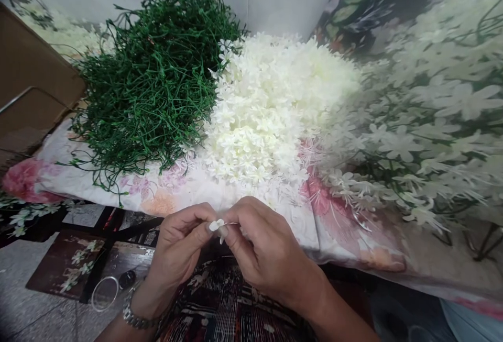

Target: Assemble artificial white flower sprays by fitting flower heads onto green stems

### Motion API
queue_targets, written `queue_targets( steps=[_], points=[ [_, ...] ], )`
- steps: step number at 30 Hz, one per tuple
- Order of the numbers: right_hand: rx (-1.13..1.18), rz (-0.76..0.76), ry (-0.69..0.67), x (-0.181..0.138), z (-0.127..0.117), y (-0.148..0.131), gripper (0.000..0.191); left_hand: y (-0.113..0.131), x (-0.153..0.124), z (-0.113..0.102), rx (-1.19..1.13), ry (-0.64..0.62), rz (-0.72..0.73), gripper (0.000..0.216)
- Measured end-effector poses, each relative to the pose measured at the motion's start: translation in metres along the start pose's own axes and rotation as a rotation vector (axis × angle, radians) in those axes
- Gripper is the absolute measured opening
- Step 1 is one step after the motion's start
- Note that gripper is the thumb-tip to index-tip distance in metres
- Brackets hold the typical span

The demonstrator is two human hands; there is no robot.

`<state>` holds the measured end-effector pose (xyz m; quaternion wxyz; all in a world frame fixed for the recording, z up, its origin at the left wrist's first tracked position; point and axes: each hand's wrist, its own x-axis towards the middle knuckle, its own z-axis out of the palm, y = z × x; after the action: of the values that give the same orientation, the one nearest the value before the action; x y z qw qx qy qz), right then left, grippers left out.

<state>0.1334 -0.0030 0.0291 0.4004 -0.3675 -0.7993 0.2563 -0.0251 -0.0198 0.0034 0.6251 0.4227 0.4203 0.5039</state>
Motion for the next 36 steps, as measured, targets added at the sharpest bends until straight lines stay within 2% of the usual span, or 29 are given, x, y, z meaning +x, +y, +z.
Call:
queue_targets(
  steps=[5,11,24,30,34,36],
  points=[
    [-0.01,0.045,0.026,-0.001,0.006,0.007,0.006,-0.004,0.006,0.003,-0.004,0.022,-0.002,0.015],
    [0.011,0.075,0.049,0.001,0.014,0.012,0.008,-0.005,0.004,0.009,-0.026,0.132,-0.026,0.015],
    [-0.029,0.036,0.065,-0.002,0.02,0.017,0.009,0.001,0.008,0.015,0.088,0.205,-0.061,0.016],
    [-0.042,0.005,0.038,0.0,0.018,0.016,0.008,0.002,0.008,0.013,-0.081,0.209,-0.157,0.013],
    [-0.052,0.007,0.02,0.003,0.007,0.012,0.003,0.007,0.006,0.009,-0.272,0.214,-0.255,0.021],
    [-0.049,0.018,0.006,0.003,0.001,0.01,0.008,0.008,0.005,0.007,-0.33,0.209,-0.259,0.025]
  ],
)
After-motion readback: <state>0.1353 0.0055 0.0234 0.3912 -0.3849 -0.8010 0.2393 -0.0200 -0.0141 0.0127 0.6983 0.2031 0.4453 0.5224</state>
